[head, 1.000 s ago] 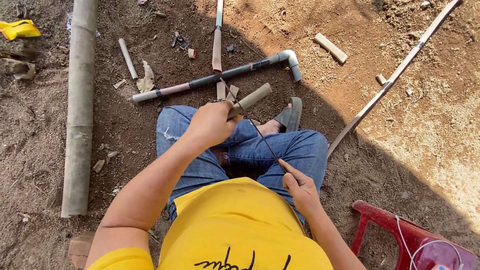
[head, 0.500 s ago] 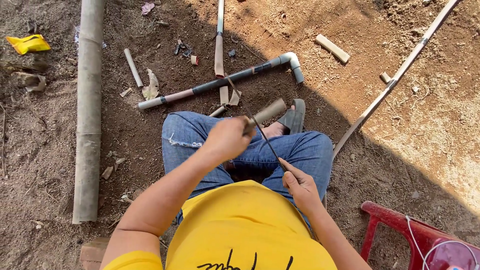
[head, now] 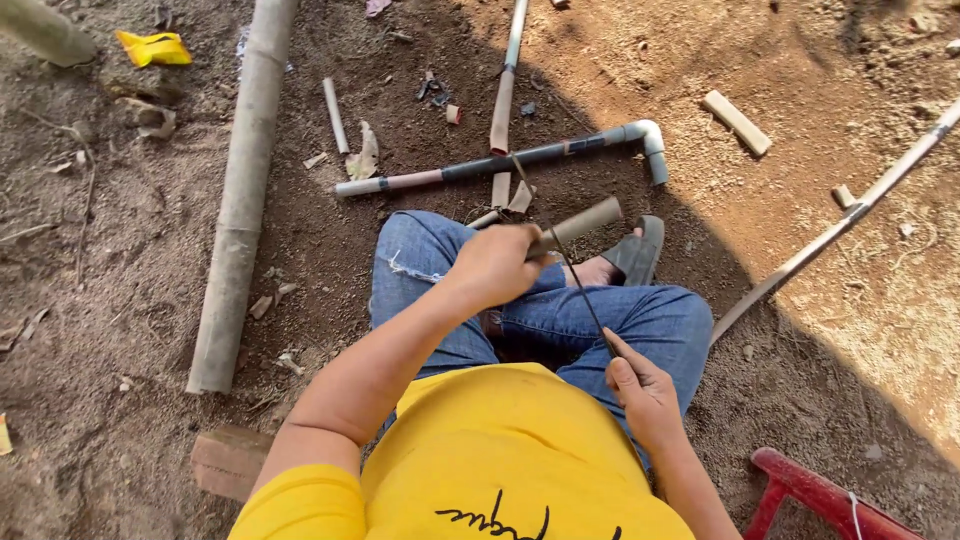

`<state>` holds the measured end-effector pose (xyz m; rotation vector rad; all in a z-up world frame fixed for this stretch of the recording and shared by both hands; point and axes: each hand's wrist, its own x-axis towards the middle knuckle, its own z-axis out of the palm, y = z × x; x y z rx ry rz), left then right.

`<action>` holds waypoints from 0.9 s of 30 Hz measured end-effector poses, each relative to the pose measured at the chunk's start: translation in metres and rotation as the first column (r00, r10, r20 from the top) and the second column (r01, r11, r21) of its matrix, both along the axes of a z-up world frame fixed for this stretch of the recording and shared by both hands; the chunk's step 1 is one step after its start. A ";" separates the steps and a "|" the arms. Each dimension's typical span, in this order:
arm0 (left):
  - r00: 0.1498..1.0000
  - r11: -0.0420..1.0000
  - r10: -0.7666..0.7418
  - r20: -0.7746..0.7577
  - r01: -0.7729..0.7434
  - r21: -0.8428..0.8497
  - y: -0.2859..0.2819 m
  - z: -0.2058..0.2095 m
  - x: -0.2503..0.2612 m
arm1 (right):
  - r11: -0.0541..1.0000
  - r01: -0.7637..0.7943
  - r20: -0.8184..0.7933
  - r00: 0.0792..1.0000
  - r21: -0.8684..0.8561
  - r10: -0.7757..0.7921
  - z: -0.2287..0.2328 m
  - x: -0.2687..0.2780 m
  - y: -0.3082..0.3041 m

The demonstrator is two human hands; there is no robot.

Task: A person sitting on the ground uses a handheld hacksaw blade to cut a small piece of PVC pipe.

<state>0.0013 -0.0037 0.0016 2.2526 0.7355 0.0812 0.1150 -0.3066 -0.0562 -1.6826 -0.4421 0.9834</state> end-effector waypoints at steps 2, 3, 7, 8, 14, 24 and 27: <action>0.999 0.998 0.053 -0.006 -0.053 0.018 0.011 0.004 -0.004 | 1.000 -0.016 0.026 1.000 -0.009 0.016 0.007 0.001 0.001; 0.995 0.995 0.097 -0.002 -0.097 0.039 0.017 0.006 -0.005 | 1.000 -0.021 0.061 0.998 -0.016 0.022 0.010 0.003 0.001; 0.999 1.000 0.002 -0.038 -0.001 0.027 0.000 -0.002 -0.001 | 1.000 -0.031 0.040 0.999 -0.002 0.031 0.006 0.001 0.010; 0.999 1.000 -0.013 -0.029 0.014 0.011 -0.002 -0.004 -0.001 | 0.999 -0.033 0.044 0.998 -0.006 0.033 0.007 0.001 0.011; 0.998 0.998 0.065 0.010 -0.065 -0.003 0.006 -0.001 -0.006 | 0.999 -0.037 0.059 0.998 -0.015 0.037 0.016 0.000 0.008; 0.999 0.998 0.038 0.004 -0.039 0.055 0.010 0.002 0.001 | 0.998 -0.032 0.050 0.998 -0.053 0.035 0.011 0.011 0.004; 0.979 0.996 -0.085 -0.183 0.075 -0.057 -0.010 0.005 0.012 | 0.999 -0.040 0.039 0.998 -0.016 0.041 -0.005 0.010 0.006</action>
